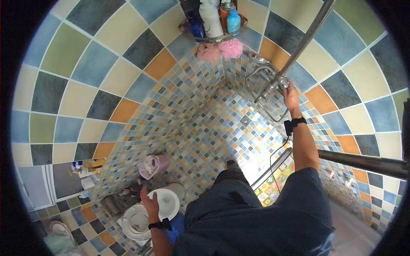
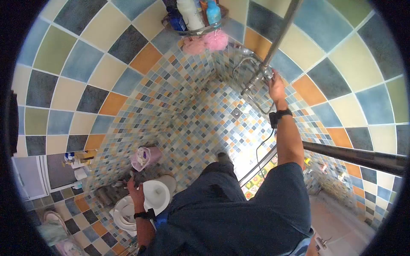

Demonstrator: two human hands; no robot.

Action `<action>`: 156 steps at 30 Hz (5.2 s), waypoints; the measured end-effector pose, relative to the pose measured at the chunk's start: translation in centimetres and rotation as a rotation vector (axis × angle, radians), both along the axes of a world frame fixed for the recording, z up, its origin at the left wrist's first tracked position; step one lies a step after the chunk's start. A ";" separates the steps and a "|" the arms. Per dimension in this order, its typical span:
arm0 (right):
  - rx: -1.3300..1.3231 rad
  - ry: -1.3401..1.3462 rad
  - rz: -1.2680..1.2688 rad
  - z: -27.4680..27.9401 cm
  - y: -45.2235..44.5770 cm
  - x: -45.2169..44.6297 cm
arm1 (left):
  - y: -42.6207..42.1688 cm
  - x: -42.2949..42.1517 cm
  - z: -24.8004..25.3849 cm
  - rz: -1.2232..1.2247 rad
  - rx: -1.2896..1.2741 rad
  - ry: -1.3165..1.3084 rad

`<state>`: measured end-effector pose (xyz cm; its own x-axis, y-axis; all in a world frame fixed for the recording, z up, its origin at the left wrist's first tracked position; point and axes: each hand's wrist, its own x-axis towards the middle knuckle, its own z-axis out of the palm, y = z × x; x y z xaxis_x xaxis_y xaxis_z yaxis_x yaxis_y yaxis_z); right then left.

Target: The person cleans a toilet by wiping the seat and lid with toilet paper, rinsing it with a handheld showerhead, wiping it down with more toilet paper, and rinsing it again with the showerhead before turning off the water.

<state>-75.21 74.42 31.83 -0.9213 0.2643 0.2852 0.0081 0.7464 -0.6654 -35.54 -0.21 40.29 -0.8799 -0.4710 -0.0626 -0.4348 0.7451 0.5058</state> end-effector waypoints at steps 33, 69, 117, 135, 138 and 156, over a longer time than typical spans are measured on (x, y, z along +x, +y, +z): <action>0.022 0.051 0.362 -11.2 -8.1 3.4 | 2.6 13.8 -3.6 0.290 0.111 -0.056; -0.096 -0.578 1.570 -6.7 -94.6 52.3 | -21.8 35.2 -17.2 1.239 1.167 1.048; 0.477 -0.234 1.831 -14.8 -79.6 49.2 | -6.0 46.4 -32.4 1.834 0.697 0.715; 0.265 -0.462 1.533 -14.1 -91.0 41.5 | -6.0 43.9 -28.3 1.834 0.771 0.615; 0.334 -0.448 1.522 -13.6 -87.6 42.4 | -6.8 44.3 -28.3 1.825 0.786 0.567; 0.380 -0.443 2.069 -14.3 -85.9 60.4 | -10.6 45.8 -21.0 1.522 1.576 1.286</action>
<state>-14.82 -11.53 17.51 0.2571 -0.9474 -0.1906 -0.7078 -0.0503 -0.7046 10.27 -10.83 19.33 -0.0629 -0.6467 -0.7601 0.7154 -0.5603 0.4175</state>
